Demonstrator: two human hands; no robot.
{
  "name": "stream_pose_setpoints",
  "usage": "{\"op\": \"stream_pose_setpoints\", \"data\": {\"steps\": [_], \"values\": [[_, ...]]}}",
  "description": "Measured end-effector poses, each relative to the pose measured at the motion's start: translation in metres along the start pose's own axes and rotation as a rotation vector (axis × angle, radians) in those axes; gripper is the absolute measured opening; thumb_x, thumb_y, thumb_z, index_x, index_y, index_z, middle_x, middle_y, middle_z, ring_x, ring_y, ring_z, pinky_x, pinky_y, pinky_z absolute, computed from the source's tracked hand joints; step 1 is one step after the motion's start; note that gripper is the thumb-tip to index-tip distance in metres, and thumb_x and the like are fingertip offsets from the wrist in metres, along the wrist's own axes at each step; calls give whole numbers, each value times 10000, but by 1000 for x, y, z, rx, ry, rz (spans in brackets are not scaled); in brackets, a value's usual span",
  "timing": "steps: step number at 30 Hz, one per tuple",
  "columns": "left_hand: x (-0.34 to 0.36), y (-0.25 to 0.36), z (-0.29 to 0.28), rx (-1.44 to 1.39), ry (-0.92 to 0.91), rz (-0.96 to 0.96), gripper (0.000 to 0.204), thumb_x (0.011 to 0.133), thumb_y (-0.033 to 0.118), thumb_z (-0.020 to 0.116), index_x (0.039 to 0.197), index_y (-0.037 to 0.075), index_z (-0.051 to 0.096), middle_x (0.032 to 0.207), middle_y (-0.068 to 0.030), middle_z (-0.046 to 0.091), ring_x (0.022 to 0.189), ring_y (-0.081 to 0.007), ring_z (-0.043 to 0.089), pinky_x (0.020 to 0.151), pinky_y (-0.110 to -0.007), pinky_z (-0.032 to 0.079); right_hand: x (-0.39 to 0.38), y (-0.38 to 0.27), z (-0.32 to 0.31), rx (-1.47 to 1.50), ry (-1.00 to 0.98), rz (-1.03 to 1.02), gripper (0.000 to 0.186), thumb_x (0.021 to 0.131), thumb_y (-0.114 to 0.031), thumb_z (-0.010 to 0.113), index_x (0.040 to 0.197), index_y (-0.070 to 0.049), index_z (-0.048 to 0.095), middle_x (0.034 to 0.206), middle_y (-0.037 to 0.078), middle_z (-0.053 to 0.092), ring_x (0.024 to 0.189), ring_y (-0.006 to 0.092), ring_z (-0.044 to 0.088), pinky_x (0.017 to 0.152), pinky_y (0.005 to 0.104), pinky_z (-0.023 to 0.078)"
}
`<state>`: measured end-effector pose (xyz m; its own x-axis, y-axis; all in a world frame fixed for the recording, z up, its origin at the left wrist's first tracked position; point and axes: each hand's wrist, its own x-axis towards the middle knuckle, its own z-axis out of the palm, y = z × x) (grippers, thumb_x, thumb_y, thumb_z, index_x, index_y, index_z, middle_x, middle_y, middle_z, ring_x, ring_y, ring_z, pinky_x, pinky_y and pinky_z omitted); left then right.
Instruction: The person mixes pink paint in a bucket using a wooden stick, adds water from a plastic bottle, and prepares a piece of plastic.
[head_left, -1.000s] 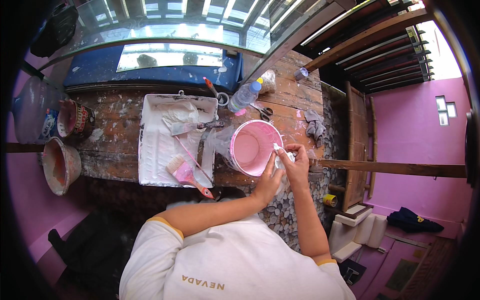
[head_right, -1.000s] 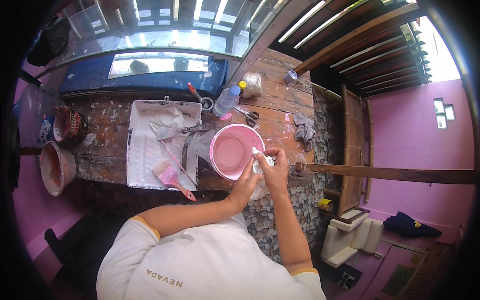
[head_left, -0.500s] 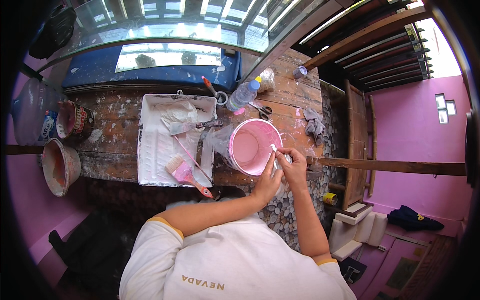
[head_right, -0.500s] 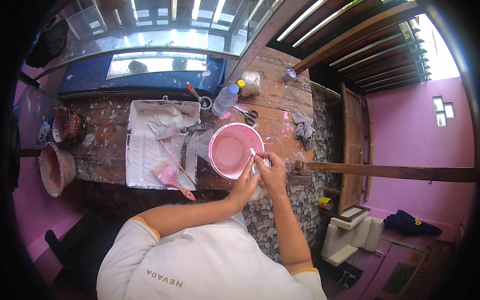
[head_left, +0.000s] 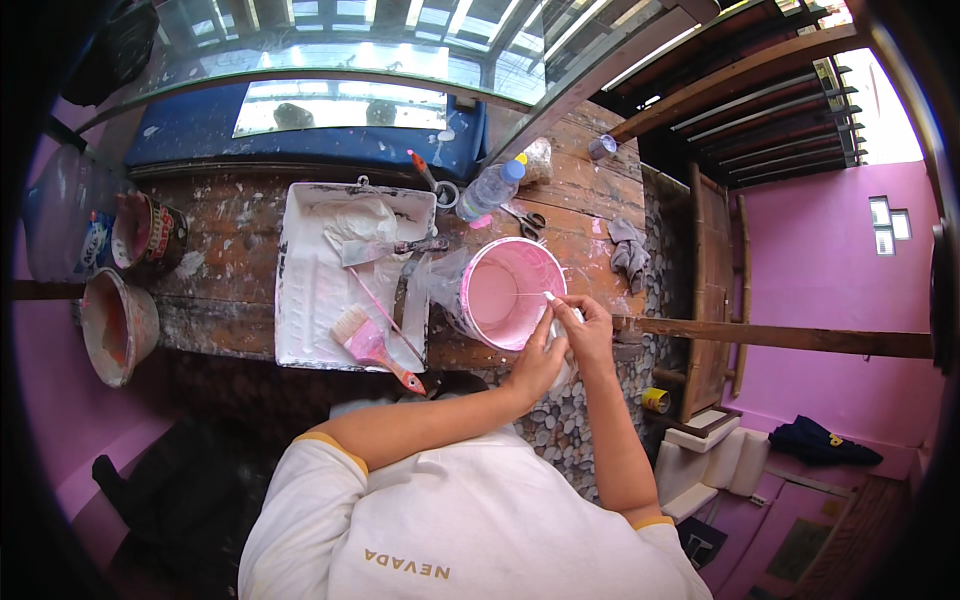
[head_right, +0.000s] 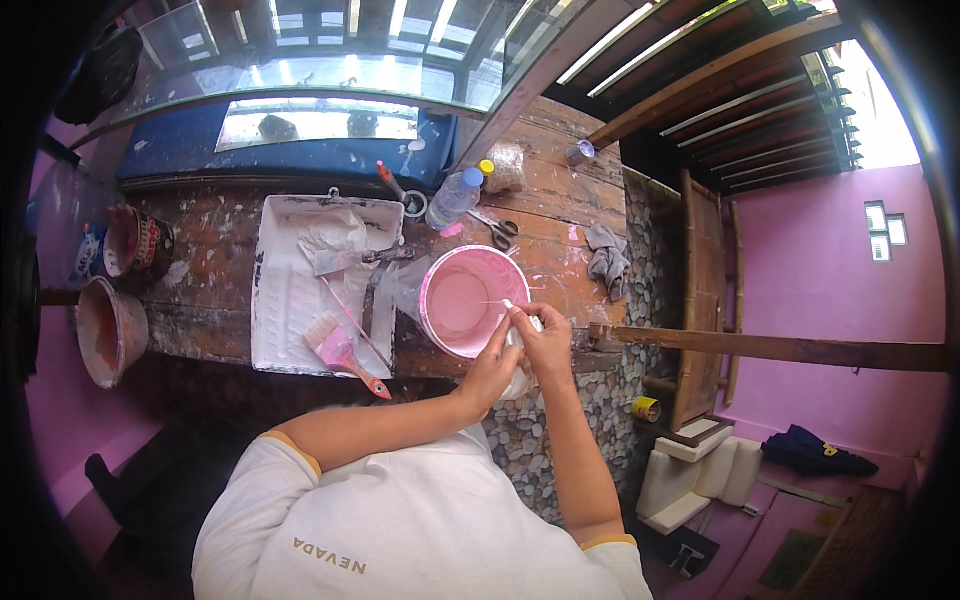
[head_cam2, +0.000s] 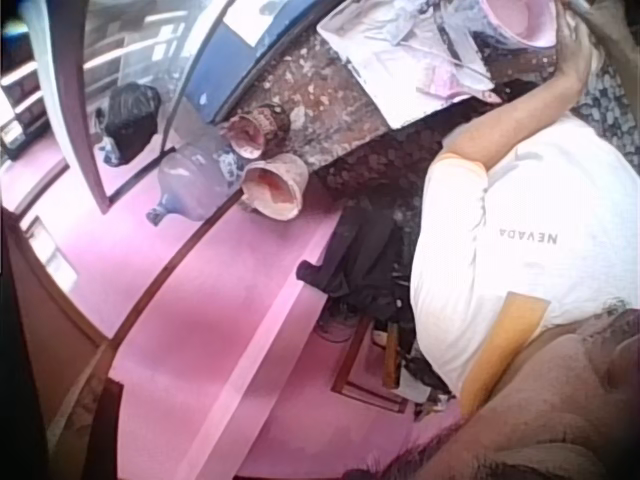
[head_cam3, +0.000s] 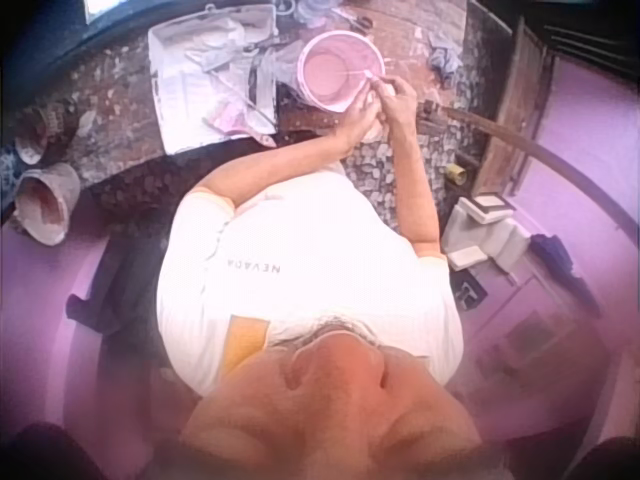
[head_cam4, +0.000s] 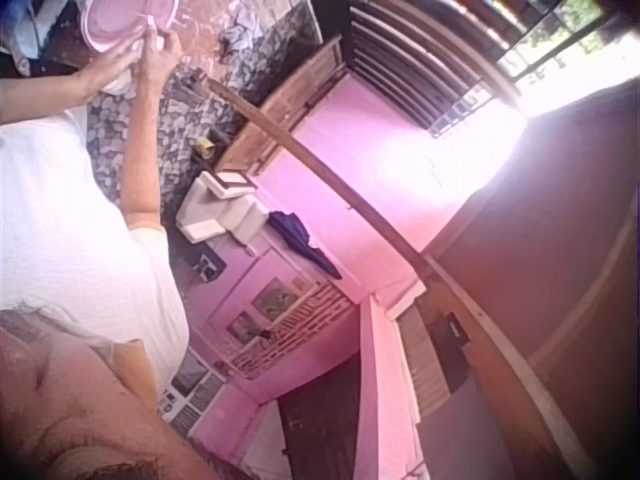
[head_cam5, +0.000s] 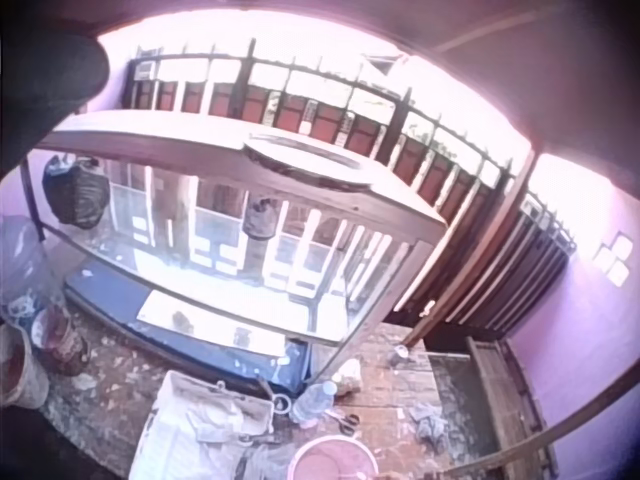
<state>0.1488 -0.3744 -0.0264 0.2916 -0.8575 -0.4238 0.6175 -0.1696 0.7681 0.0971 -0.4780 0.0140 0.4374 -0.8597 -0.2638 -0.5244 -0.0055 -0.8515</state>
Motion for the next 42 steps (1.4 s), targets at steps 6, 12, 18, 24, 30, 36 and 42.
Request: {"op": "stream_pose_setpoints", "data": {"steps": [6, 12, 18, 24, 30, 36, 42], "values": [[0, -3, 0, 22, -4, -8, 740, 998, 145, 470, 1668, 124, 156, 1097, -52, 560, 960, -117, 534, 884, -295, 460, 2, 4, 3, 80, 45, 58, 173, 915, -106, 781, 1022, 14, 716, 910, 29, 707, 821, 82, 618, 747, 243, 506], [1, -14, 0, 51, 1, -2, 764, 996, 137, 481, 1669, 103, 121, 1100, -55, 554, 939, -111, 519, 865, -271, 454, 8, 15, 5, -6, 89, -122, 213, 881, -50, 794, 1022, -14, 639, 952, 36, 668, 845, 92, 607, 753, 233, 502], [-7, 1, 1, -6, -10, 7, 769, 982, 168, 506, 1650, 47, 145, 1367, -180, 444, 1228, -229, 432, 1029, -316, 380, 5, 13, 5, -1, 149, -135, 244, 868, -107, 796, 891, -26, 567, 845, 26, 615, 792, 115, 563, 717, 282, 489], [-7, 0, 0, -29, -22, 58, 776, 967, 199, 525, 1629, -7, 175, 1621, -291, 324, 1515, -334, 337, 1202, -360, 292, 2, 10, 3, -115, 139, -207, 304, 865, -119, 781, 826, -36, 491, 776, 39, 541, 748, 122, 508, 686, 305, 471], [-10, 6, 5, -76, 22, 11, 780, 959, 195, 536, 1625, -12, 186, 1615, -265, 351, 1504, -309, 358, 1197, -349, 298, -1, -1, 1, -112, 42, -210, 312, 863, -125, 770, 813, -38, 474, 751, 60, 585, 723, 136, 497, 666, 323, 469], [-15, 13, 6, -143, 36, -111, 797, 942, 187, 544, 1649, 79, 192, 1570, -217, 430, 1392, -267, 487, 1111, -337, 398, -7, -14, -4, -332, -14, -193, 324, 865, -125, 777, 795, -50, 470, 751, 47, 608, 739, 94, 531, 655, 288, 471], [-15, 13, 9, -232, 24, -169, 811, 935, 180, 558, 1656, 113, 193, 1476, -170, 515, 1245, -205, 563, 1030, -320, 455, -8, -18, -4, -363, -12, -220, 329, 864, -142, 776, 788, -38, 473, 742, 86, 636, 719, 124, 553, 660, 319, 485]]}}
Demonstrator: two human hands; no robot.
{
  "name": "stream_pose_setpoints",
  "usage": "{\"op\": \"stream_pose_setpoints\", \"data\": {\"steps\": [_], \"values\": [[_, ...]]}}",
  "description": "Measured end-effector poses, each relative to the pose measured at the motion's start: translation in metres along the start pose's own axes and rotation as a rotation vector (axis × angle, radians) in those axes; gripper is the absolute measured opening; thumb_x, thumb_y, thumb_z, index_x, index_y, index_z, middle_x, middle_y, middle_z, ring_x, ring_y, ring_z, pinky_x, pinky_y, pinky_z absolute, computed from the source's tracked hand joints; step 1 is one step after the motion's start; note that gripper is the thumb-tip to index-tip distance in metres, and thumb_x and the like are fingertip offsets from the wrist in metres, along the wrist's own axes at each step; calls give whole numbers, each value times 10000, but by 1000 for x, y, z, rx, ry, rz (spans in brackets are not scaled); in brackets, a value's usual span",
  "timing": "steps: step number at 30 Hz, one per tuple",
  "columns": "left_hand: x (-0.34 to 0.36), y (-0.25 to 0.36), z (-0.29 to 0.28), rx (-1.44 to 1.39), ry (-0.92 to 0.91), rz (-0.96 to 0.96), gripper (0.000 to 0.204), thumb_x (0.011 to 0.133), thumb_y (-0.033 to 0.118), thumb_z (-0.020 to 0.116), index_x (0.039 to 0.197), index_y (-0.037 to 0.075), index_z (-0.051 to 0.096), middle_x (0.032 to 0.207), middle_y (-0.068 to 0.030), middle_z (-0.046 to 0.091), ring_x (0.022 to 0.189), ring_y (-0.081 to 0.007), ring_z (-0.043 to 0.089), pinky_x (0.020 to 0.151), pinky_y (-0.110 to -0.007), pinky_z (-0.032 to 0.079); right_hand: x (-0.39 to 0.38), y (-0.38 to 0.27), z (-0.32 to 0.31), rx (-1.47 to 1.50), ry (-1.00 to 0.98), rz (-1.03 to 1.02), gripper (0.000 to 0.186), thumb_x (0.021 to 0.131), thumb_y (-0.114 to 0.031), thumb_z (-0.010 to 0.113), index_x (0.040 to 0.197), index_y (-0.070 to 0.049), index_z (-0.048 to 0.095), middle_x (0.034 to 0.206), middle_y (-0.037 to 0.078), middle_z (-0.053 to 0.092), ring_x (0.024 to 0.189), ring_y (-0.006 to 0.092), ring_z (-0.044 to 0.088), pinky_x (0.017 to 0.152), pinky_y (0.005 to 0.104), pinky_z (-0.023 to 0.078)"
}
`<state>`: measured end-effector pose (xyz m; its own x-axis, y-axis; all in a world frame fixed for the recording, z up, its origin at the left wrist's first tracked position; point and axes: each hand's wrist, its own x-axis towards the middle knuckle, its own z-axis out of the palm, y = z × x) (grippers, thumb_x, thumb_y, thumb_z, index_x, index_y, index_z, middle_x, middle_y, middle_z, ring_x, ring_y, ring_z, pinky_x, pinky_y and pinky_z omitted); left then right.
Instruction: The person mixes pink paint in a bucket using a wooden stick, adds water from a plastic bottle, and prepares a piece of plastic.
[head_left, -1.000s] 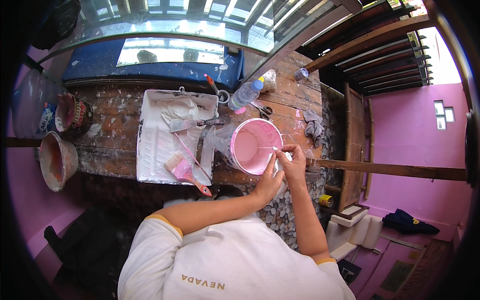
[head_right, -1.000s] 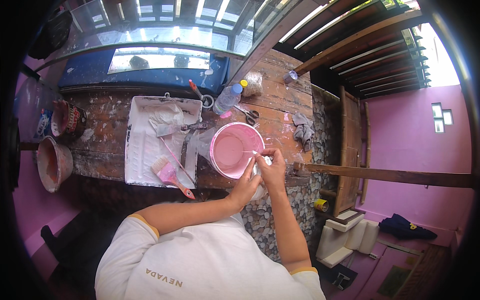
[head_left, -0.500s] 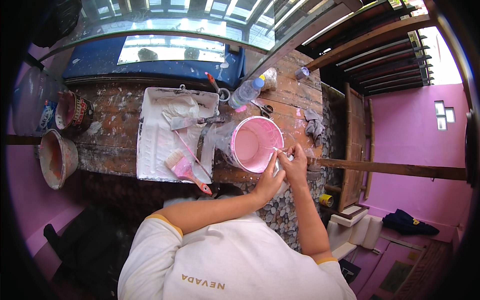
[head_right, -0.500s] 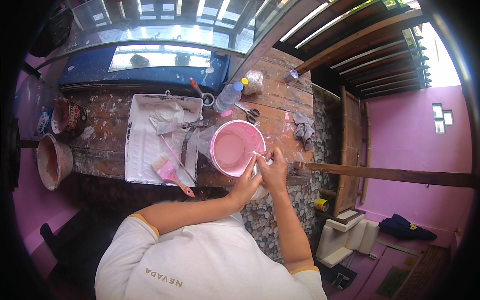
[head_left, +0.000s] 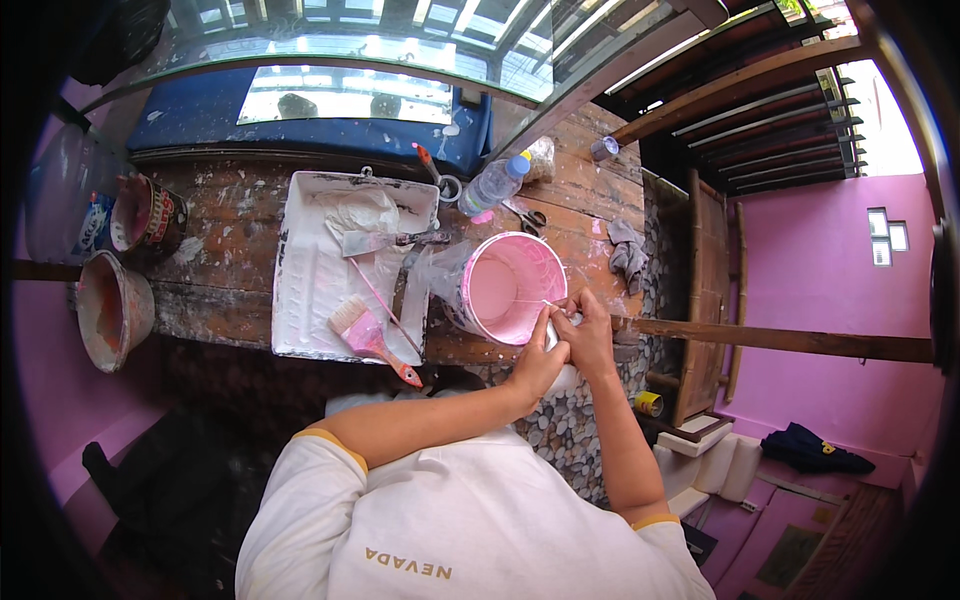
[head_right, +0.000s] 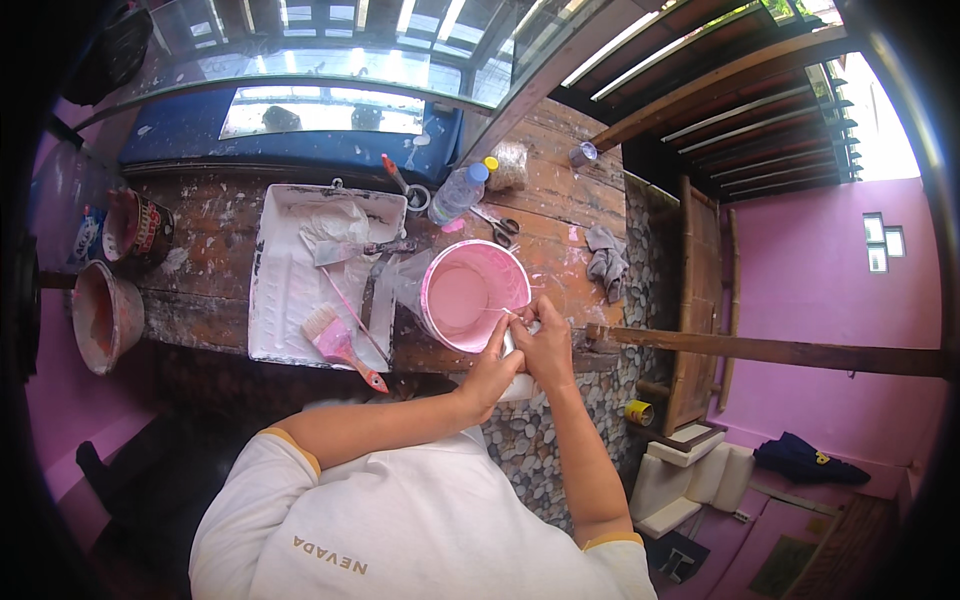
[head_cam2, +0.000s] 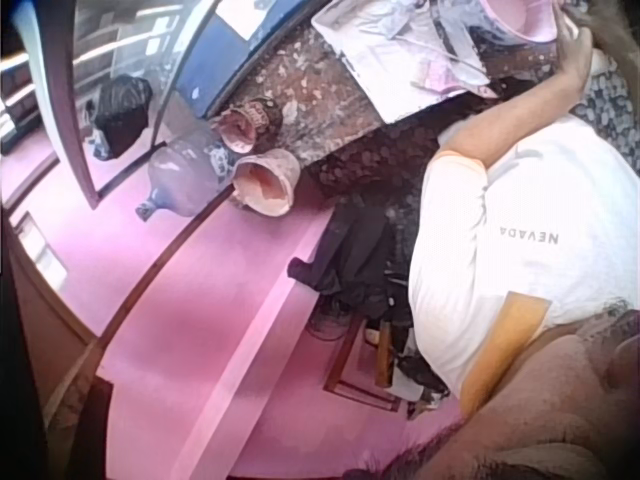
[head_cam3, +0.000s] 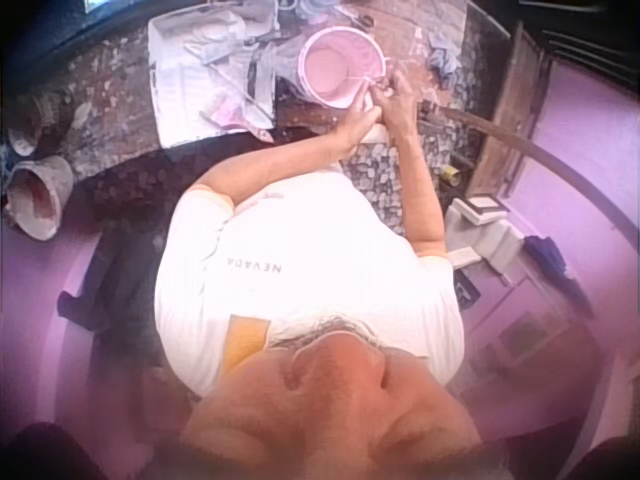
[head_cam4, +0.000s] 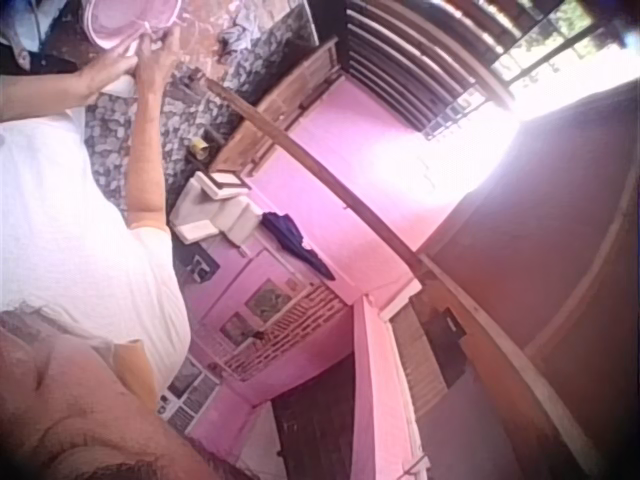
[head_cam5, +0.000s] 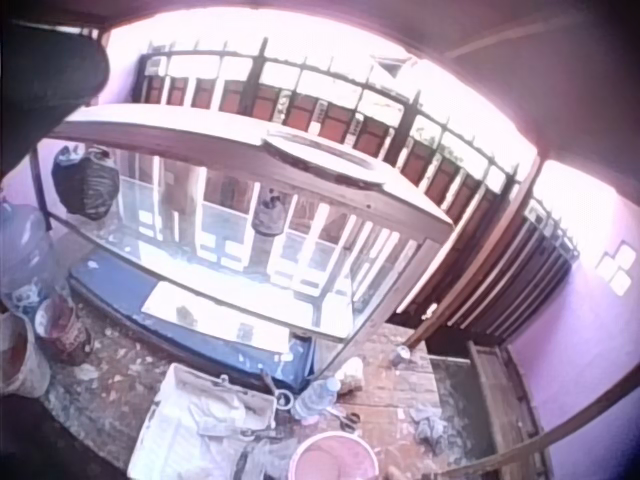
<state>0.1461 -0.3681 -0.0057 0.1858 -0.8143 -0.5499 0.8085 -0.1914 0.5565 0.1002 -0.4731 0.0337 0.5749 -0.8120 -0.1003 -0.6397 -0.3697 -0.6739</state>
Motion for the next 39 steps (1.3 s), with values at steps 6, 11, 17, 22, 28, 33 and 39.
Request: {"op": "stream_pose_setpoints", "data": {"steps": [6, 11, 17, 22, 28, 33, 39], "values": [[1, 0, 1, -32, -10, -6, 817, 948, 126, 541, 1665, 152, 148, 1328, -117, 561, 1073, -151, 592, 910, -309, 500, 1, -7, -3, -30, -14, -6, 321, 869, -125, 768, 784, -35, 472, 763, 99, 660, 732, 133, 580, 678, 316, 497], [1, 3, 0, -21, -43, -9, 816, 971, 83, 512, 1669, 171, 98, 1299, -101, 549, 1055, -138, 590, 883, -310, 513, 1, -6, -4, -26, -21, 6, 323, 868, -126, 770, 784, -35, 472, 767, 99, 656, 740, 129, 583, 683, 312, 496], [-2, 6, 4, -83, -13, -31, 838, 934, 158, 558, 1668, 159, 155, 1351, -137, 572, 1110, -179, 601, 956, -326, 492, 0, -5, -3, 53, 1, 24, 316, 878, -137, 769, 787, -39, 482, 748, 72, 629, 722, 111, 550, 655, 309, 484], [-2, 8, 4, -42, -84, 47, 847, 936, 133, 568, 1669, 162, 144, 1580, -155, 408, 1376, -215, 471, 1086, -335, 421, 2, 16, 0, 193, 73, 10, 311, 889, -141, 768, 797, -46, 486, 767, 45, 623, 731, 87, 524, 639, 287, 469], [-2, 13, 0, 171, -150, 215, 867, 926, 6, 512, 1676, 192, 120, 1639, -114, 311, 1281, -187, 519, 1059, -320, 438, 1, 9, -5, 461, 124, 61, 305, 912, -51, 757, 823, -69, 466, 938, 77, 680, 848, 108, 590, 732, 266, 511], [-11, 29, 0, 366, -173, 413, 851, 919, 70, 563, 1666, 173, 168, 1625, -184, 333, 1463, -292, 395, 1180, -375, 333, -4, -9, -9, 638, 218, -1, 301, 928, 4, 738, 875, -84, 455, 1089, 129, 685, 1082, 165, 627, 946, 303, 509], [-16, 42, 2, 433, -254, 532, 864, 886, 16, 547, 1659, 124, 176, 1661, -160, 289, 1551, -277, 254, 1243, -387, 229, -8, -36, -16, 715, 328, -35, 312, 927, 38, 713, 872, -90, 435, 1077, 128, 678, 1235, 242, 579, 1057, 361, 455]]}}
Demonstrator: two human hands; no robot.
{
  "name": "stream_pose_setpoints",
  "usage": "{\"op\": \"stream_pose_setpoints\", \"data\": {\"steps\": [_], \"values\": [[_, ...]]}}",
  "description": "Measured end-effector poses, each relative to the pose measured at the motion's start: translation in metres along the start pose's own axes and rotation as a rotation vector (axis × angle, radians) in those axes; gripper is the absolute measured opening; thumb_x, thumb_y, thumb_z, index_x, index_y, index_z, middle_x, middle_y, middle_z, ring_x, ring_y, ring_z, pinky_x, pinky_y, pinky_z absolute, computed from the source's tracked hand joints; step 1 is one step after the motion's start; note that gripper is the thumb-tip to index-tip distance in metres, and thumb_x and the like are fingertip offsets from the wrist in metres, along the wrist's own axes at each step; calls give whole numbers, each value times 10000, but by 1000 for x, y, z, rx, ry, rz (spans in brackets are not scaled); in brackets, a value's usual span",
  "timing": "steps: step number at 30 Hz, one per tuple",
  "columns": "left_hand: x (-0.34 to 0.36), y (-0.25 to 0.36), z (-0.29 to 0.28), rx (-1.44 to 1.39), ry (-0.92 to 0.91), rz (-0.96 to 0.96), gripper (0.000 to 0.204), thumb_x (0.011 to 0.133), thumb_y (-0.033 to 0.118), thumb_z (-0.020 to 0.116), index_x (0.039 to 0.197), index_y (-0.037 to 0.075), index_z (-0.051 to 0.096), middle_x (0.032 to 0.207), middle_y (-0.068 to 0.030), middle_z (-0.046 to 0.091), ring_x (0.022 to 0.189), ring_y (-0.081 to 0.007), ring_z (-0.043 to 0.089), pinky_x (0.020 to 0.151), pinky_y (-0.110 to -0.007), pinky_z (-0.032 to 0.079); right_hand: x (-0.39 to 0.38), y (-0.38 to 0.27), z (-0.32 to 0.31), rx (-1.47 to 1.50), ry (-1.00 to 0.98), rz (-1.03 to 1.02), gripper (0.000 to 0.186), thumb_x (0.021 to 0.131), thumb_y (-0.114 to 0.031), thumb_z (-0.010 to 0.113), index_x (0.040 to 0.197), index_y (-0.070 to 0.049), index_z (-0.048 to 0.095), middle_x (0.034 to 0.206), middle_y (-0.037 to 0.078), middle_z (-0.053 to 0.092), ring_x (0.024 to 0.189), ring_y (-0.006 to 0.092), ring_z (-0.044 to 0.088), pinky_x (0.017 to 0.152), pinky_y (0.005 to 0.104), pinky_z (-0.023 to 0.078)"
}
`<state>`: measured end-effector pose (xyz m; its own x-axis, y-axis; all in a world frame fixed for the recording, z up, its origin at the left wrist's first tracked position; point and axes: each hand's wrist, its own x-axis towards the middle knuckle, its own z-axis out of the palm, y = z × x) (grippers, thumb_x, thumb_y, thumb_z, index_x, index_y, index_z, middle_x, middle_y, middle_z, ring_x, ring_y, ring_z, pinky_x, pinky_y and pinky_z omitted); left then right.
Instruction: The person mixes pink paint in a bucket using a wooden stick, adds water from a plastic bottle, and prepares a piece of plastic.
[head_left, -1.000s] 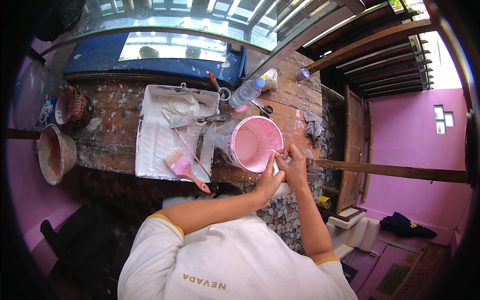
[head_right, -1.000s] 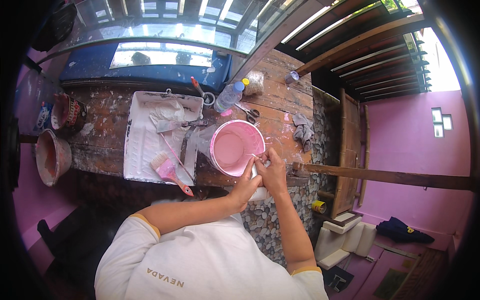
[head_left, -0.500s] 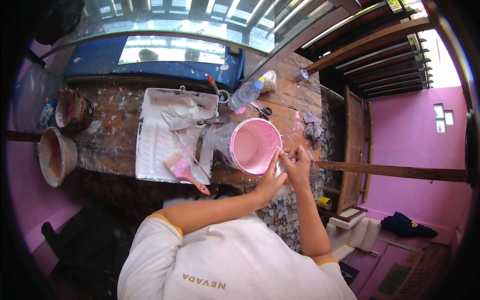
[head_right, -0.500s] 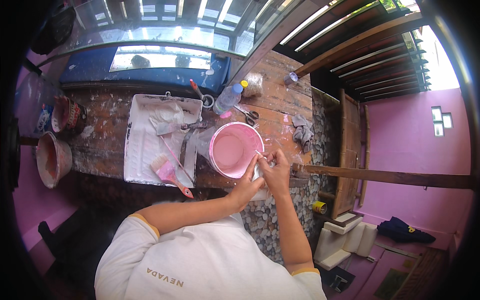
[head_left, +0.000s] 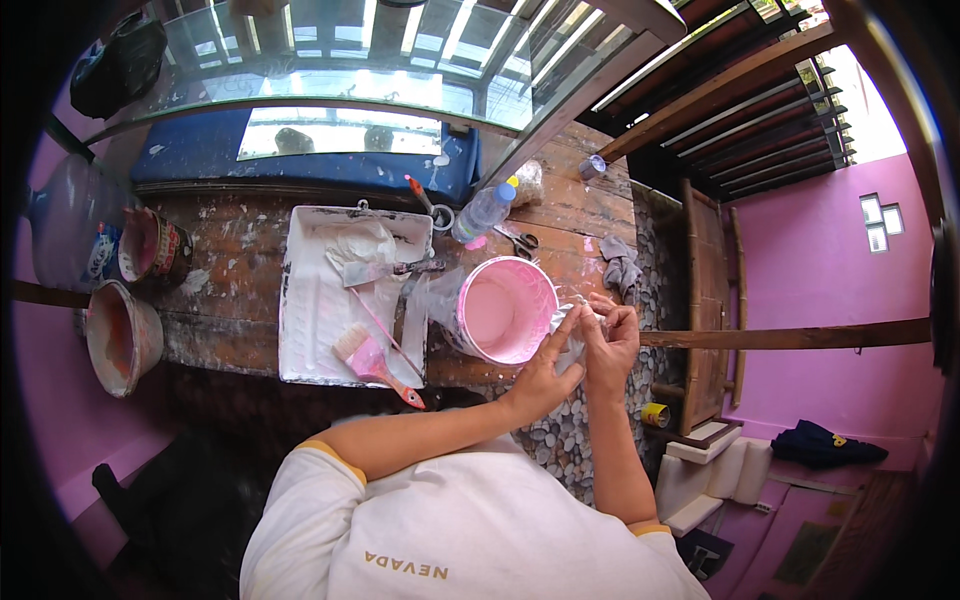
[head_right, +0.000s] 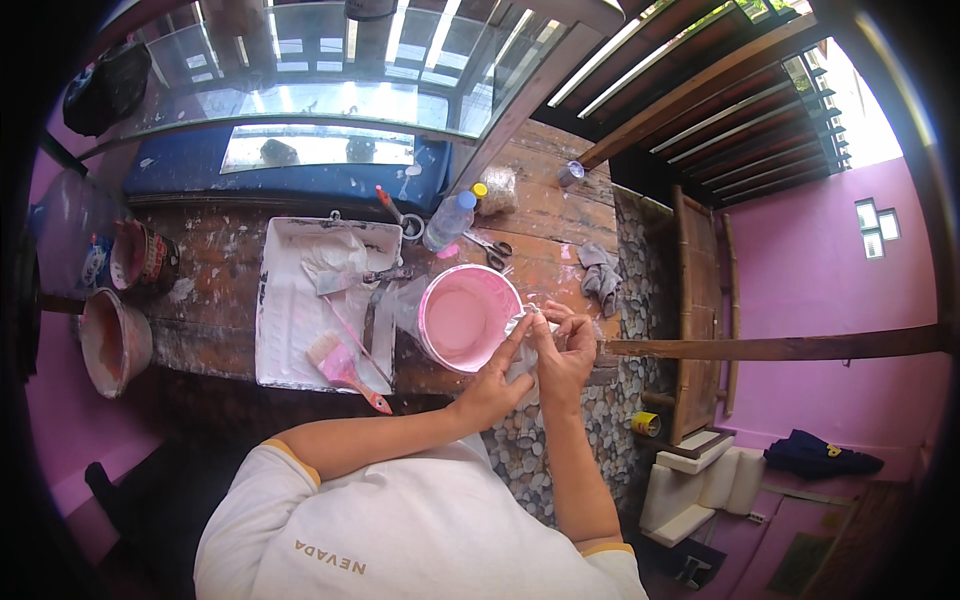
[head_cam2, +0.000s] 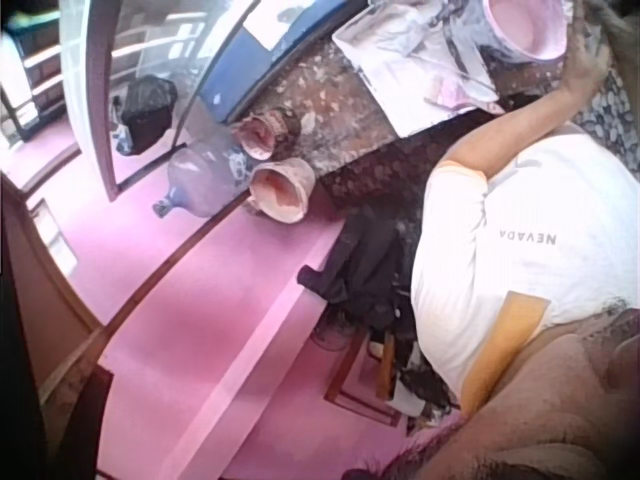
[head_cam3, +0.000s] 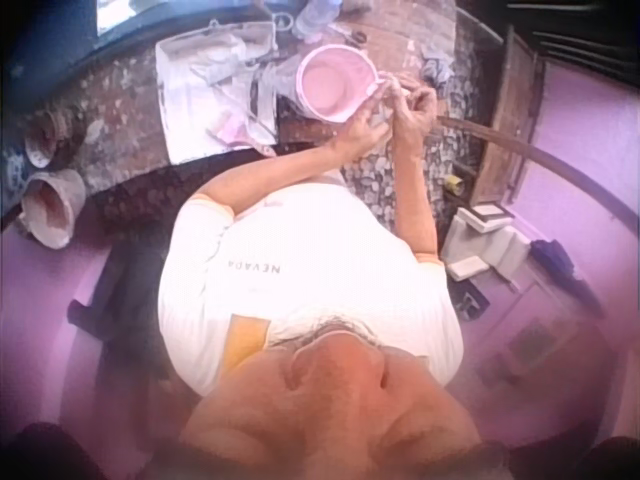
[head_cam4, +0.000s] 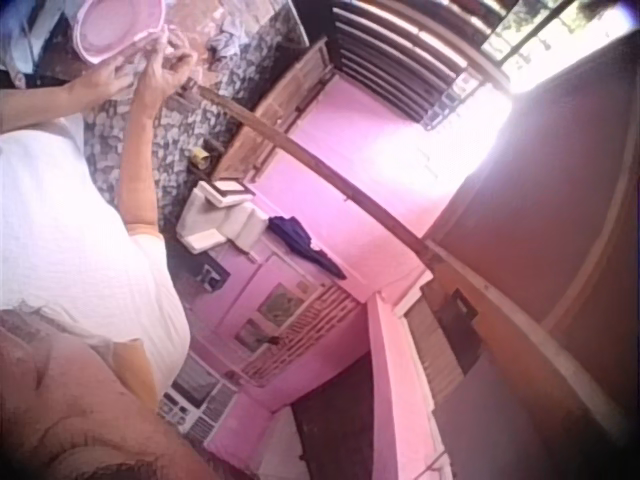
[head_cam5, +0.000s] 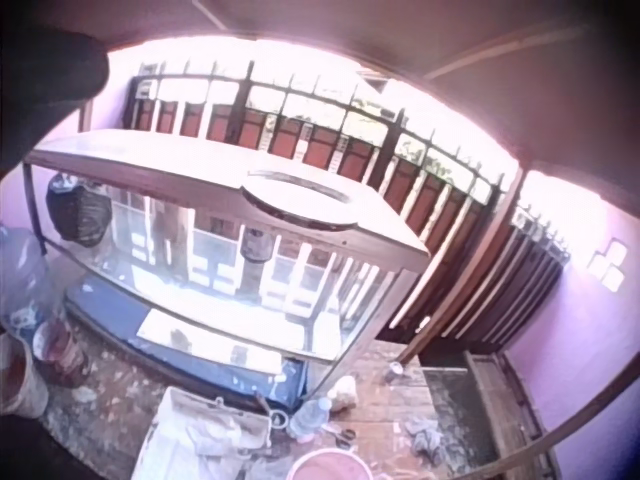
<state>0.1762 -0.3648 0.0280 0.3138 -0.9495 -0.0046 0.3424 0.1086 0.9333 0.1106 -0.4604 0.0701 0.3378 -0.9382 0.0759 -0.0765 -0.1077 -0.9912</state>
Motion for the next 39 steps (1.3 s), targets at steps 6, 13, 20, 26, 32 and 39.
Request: {"op": "stream_pose_setpoints", "data": {"steps": [6, 13, 20, 26, 32, 39], "values": [[0, 32, -4, 83, -66, 123, 859, 877, -7, 537, 1657, 115, 198, 1644, -162, 322, 1519, -285, 314, 1233, -387, 244, -6, -34, 12, 159, 57, -69, 334, 940, 81, 671, 922, -101, 391, 1051, 109, 665, 1148, 206, 597, 1072, 375, 444], [-1, 77, -12, 67, -92, 329, 872, 889, 9, 574, 1660, 204, 219, 1563, -243, 390, 1443, -391, 420, 1186, -438, 338, 5, -88, 22, 146, 77, -292, 308, 958, 69, 656, 900, -106, 408, 1041, 109, 663, 1099, 184, 602, 1077, 358, 439], [-1, 90, -32, -104, 75, 245, 831, 1013, 130, 605, 1642, 36, 70, 1545, -303, 411, 1444, -321, 442, 1145, -387, 372, 17, -126, 34, 353, 48, -246, 346, 936, 95, 662, 910, -126, 397, 1006, 84, 677, 1089, 179, 605, 1236, 462, 238], [6, 111, -61, -50, 134, 151, 560, 1059, 174, 569, 1542, 9, 339, 1499, -222, 476, 1416, -283, 454, 1161, -381, 359, 24, -133, 47, 398, -41, -270, 350, 938, 100, 658, 903, -133, 400, 1011, 87, 692, 1109, 192, 613, 1222, 463, 256], [10, 124, -81, 512, 445, 466, 442, 964, 214, 713, 1365, 58, 612, 1375, -159, 599, 1349, -342, 502, 1141, -454, 362, 15, -128, 78, 422, -146, -226, 350, 948, 111, 642, 917, -128, 390, 1018, 99, 690, 1134, 208, 612, 1163, 436, 337], [28, 132, -106, 311, 290, 593, 345, 902, 217, 786, 1239, 151, 765, 1371, -92, 609, 1316, -279, 507, 1127, -435, 360, 1, -122, 112, 478, -255, -174, 348, 953, 101, 644, 916, -124, 382, 1044, 111, 691, 1109, 228, 636, 1135, 421, 377]]}}
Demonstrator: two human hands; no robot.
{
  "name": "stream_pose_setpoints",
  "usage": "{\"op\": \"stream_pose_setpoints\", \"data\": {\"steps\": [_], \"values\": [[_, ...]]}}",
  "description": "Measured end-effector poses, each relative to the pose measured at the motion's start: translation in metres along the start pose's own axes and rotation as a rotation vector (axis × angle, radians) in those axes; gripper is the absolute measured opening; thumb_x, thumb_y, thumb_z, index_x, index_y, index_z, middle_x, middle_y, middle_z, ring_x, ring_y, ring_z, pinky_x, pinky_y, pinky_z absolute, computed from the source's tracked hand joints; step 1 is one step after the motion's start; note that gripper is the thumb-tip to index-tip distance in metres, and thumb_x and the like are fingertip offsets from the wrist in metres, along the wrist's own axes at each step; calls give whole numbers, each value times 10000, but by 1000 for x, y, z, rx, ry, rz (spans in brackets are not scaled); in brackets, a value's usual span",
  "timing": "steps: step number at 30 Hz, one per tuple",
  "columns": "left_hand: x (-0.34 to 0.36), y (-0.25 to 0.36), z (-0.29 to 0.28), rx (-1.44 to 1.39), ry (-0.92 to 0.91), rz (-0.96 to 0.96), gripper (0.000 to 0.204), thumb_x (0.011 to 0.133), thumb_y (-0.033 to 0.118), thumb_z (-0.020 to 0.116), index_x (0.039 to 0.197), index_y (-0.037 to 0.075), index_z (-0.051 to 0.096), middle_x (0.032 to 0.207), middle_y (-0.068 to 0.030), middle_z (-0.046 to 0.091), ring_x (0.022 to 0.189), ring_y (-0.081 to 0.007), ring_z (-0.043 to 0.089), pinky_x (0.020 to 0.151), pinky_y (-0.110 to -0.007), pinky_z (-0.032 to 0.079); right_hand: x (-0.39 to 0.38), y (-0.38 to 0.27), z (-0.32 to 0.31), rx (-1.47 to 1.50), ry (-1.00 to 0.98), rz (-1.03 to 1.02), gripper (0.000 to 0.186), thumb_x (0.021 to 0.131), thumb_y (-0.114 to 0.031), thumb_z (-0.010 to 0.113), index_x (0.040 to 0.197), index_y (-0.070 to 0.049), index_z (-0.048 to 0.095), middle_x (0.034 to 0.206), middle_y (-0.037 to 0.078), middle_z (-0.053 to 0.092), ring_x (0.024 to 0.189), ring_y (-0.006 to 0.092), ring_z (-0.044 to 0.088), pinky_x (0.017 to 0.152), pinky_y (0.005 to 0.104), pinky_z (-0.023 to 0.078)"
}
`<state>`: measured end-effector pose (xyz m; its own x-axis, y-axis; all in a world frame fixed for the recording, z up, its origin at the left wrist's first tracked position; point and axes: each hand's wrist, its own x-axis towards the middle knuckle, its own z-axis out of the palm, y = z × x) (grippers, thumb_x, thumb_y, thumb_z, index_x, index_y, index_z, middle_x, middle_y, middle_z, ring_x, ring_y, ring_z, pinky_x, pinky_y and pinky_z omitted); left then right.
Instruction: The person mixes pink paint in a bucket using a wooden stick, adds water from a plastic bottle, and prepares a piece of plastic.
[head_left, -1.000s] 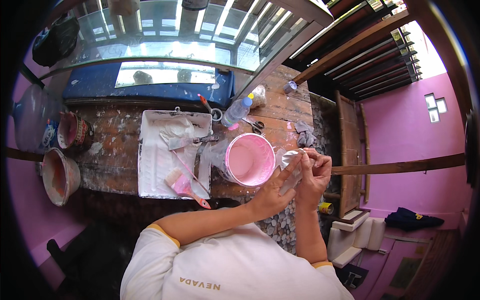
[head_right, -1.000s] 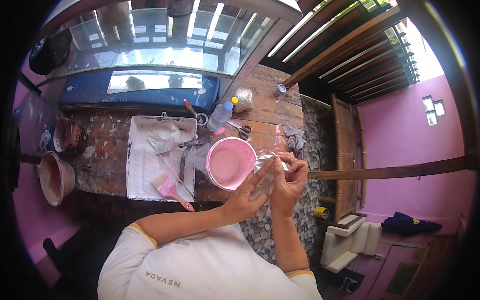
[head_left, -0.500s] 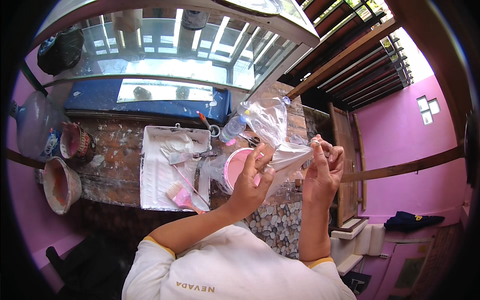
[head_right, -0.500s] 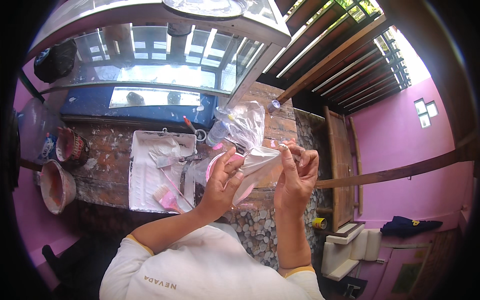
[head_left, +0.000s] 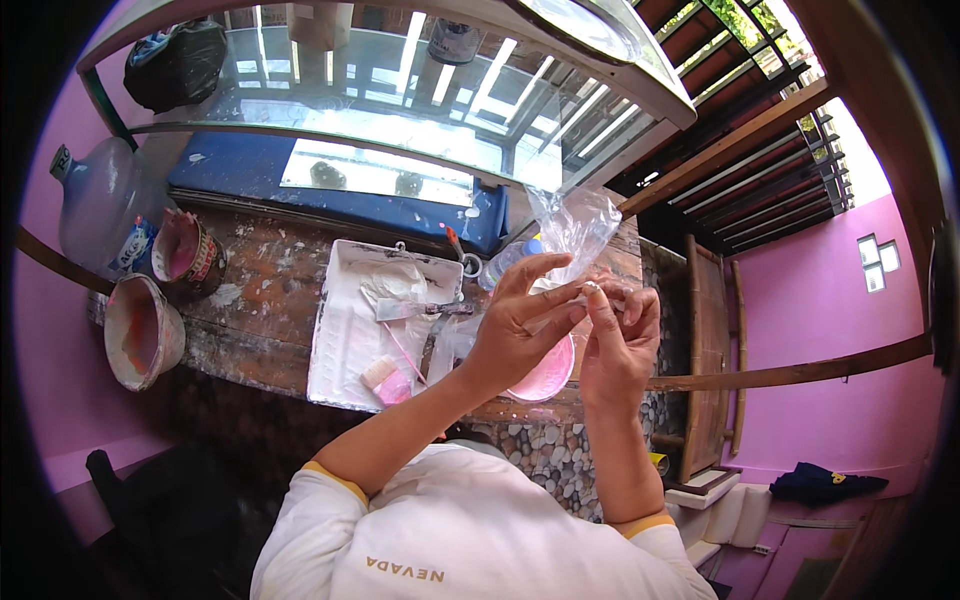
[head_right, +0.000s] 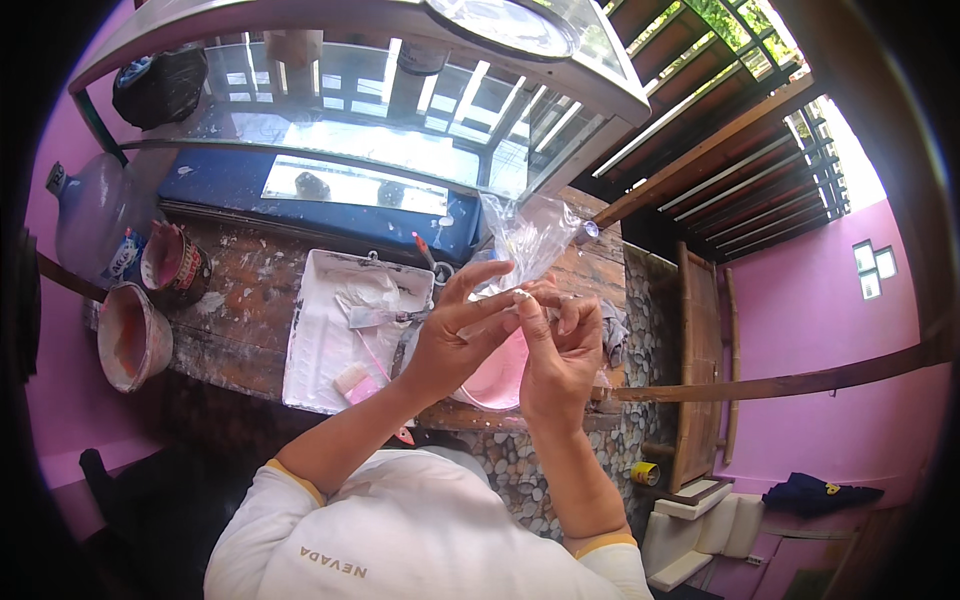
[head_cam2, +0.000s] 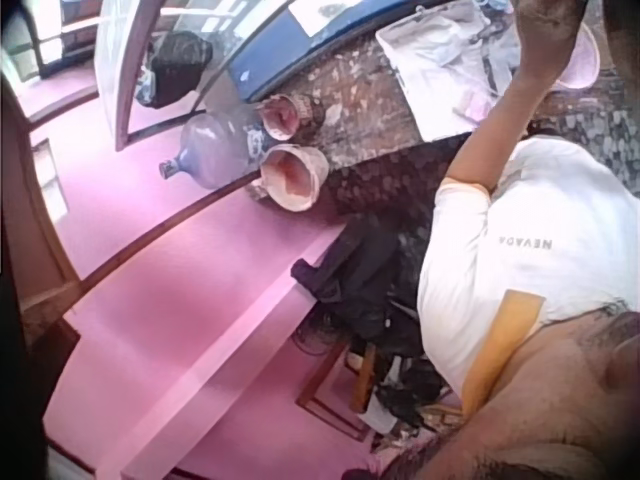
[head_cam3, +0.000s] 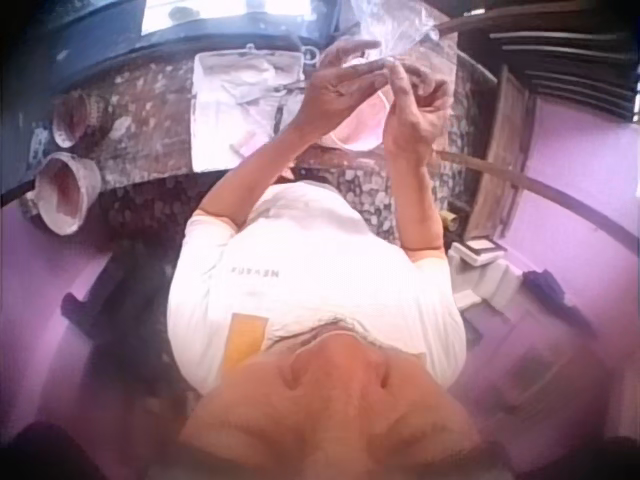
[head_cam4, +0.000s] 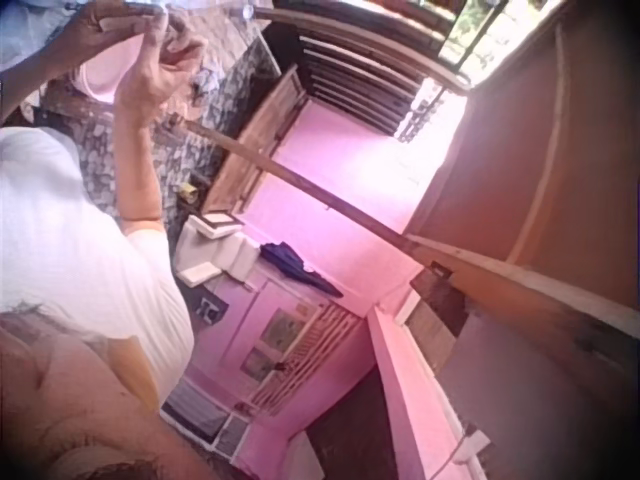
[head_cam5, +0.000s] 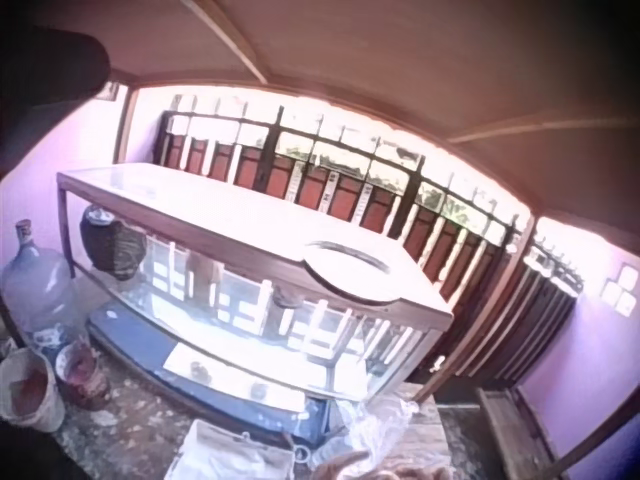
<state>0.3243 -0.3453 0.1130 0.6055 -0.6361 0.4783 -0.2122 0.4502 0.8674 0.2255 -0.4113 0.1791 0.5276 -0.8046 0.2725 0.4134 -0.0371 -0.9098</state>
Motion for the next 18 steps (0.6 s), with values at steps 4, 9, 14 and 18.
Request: {"op": "stream_pose_setpoints", "data": {"steps": [4, 9, 14, 18], "values": [[5, 4, -17, -86, -18, -59, 204, 912, 173, 776, 1109, 132, 811, 1238, -74, 656, 1226, -242, 564, 1078, -406, 404, 2, 8, 7, -86, -54, -49, 355, 945, 95, 657, 915, -127, 382, 1024, 111, 698, 1102, 228, 639, 1197, 459, 291], [-1, 6, -26, -354, -16, -240, 281, 929, 146, 764, 1195, 53, 756, 1210, -66, 658, 1175, -169, 596, 974, -337, 492, 2, 9, 20, 38, -66, 28, 357, 938, 96, 663, 910, -127, 386, 1020, 107, 698, 1132, 232, 627, 1216, 467, 262], [-4, -2, -44, -539, -183, -440, 352, 989, 179, 712, 1274, -25, 686, 1189, -42, 656, 1143, -108, 596, 908, -283, 525, -2, 14, 22, 74, -60, 43, 356, 940, 109, 653, 907, -124, 386, 1041, 106, 690, 1147, 244, 618, 1173, 430, 330], [3, -4, -52, -587, -219, -456, 339, 1052, 240, 627, 1265, -16, 692, 1162, -40, 665, 1105, -103, 607, 951, -283, 498, -3, 16, 24, 55, -54, 67, 355, 941, 106, 656, 904, -125, 388, 1041, 103, 689, 1168, 248, 604, 1147, 420, 352]]}}
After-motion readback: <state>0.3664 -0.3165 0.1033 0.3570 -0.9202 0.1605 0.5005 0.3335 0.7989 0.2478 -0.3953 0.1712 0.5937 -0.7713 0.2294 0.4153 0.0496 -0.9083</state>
